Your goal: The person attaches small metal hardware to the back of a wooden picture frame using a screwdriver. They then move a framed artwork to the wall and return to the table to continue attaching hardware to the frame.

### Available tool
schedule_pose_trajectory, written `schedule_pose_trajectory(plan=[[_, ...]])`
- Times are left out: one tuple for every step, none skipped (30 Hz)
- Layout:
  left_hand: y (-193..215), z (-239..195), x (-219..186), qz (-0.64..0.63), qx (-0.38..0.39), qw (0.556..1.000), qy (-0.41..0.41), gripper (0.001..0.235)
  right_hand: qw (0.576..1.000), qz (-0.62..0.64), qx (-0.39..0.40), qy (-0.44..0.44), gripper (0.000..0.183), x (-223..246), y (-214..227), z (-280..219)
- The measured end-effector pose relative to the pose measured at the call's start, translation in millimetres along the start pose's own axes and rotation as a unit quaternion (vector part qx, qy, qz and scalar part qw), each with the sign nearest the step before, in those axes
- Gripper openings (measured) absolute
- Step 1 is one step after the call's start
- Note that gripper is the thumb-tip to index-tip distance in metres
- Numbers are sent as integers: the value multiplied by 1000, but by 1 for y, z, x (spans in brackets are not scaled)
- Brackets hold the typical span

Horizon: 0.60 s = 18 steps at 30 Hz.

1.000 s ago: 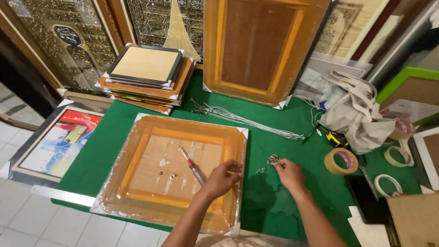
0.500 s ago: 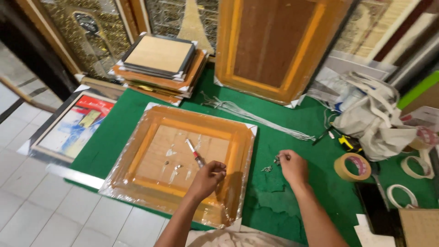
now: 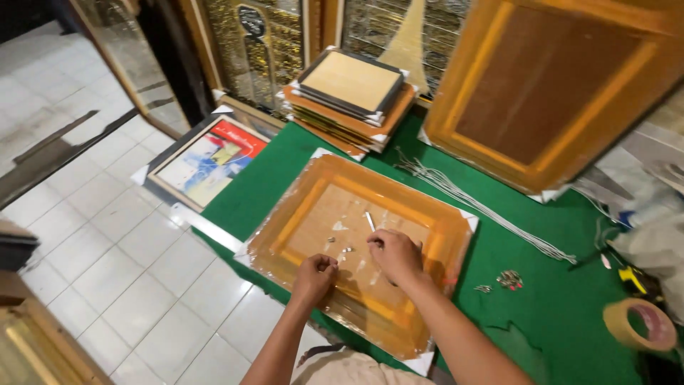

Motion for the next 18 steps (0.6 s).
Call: schedule_pose_trajectory(plan=[[9,-2,0,-6,-7,1000,2,25,1000,-4,3,8,27,8,-9,11],[16,-4,-1,-8,-10,1000,4,28,998,-53,29,18,26,18,-21,22],[23,-7,-1,-10,-11,1000,6,30,993,-102,54,27,25,26,-34,30],[28,-11,-3,-15,-17,1000,8,30,992,-106,57,34,25,32,-40,31],[32,-12,-7,-14,-19,1000,6,30,990,-122,58,45,24,37,-44,34],[36,-13,-11,-13,-22,1000,4,29,987,-138,58,56,23,41,-47,37],[39,-13,-12,-17,-25,1000,4,29,986,-142,60,60,23,40,-55,39],[41,-13,-14,-18,-25,1000,-2,29,985,-146,64,65,21,38,-63,42],[42,-9,-19,-20,-25,999,-10,28,984,-152,66,69,19,34,-67,48],[43,-8,-22,-25,-28,999,-12,28,983,-157,65,72,19,38,-66,46],[42,-9,-24,-34,-30,999,-16,28,984,-151,67,60,19,37,-64,43],[40,-10,-26,-43,-32,998,-21,27,986,-144,68,48,19,35,-61,39],[36,-4,-24,-49,-32,998,-20,27,985,-149,70,49,19,41,-56,35],[32,2,-26,-82,-34,995,-41,29,997,-34,67,19,21,38,-49,31],[28,9,-30,-112,-35,991,-64,31,995,84,61,-13,24,35,-42,27],[27,4,-36,-115,-34,991,-66,31,995,80,60,-13,24,40,-39,24],[24,2,-45,-121,-20,990,-73,27,990,130,60,-16,27,43,-36,22],[21,-1,-55,-127,-6,989,-79,24,982,179,59,-19,30,46,-33,19]])
Point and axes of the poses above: each hand's wrist, its own z-axis towards the middle knuckle, its own y-axis out of the back of the hand, x = y × z, the point moved 9 cm from there along z, towards the middle knuckle, and after that the axes turned 10 degrees about x, right-handed, at the moved point
